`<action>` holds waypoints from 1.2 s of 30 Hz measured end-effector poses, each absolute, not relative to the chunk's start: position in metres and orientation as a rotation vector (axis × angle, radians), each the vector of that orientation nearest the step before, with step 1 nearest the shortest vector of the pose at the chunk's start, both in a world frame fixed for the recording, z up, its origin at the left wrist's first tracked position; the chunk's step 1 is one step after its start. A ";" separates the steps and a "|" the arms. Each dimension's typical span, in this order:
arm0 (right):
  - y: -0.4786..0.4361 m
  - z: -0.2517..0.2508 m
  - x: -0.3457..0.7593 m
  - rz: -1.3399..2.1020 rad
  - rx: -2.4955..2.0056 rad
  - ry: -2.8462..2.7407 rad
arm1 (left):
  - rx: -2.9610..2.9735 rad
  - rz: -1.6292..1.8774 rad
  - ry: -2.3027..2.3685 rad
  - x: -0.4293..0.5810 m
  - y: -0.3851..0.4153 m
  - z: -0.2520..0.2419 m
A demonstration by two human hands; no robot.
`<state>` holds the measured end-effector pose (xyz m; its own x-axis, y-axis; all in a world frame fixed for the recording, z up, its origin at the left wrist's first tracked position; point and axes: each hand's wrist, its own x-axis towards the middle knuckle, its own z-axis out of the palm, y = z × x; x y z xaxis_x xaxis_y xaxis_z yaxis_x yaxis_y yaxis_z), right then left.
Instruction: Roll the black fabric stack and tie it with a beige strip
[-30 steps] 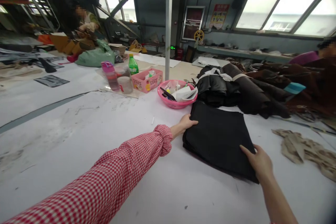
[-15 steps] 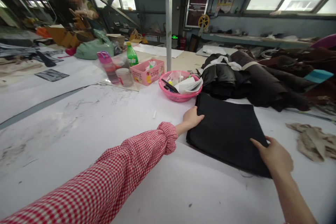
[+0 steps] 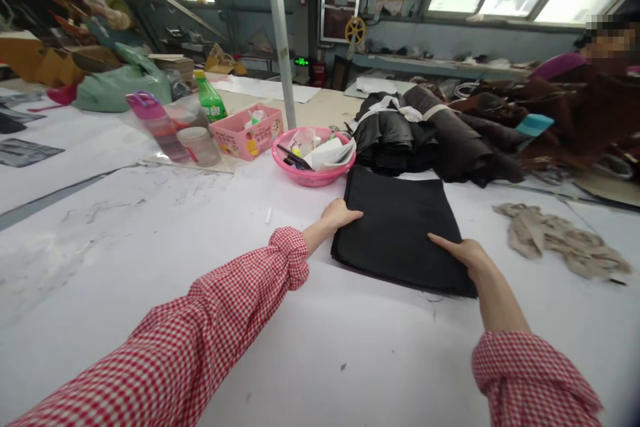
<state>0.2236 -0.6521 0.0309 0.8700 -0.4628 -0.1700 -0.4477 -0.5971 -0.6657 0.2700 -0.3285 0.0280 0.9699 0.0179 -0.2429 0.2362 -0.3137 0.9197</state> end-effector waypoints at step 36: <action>-0.420 0.032 -0.161 -0.056 -1.884 0.849 | 1.897 -0.627 -0.243 0.026 -0.145 0.048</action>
<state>-0.1614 -0.4202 0.0322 0.7496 -0.5767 -0.3248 -0.5289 -0.2271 -0.8177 0.0258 -0.1449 0.0476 0.8407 -0.4438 -0.3103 0.1194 -0.4070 0.9056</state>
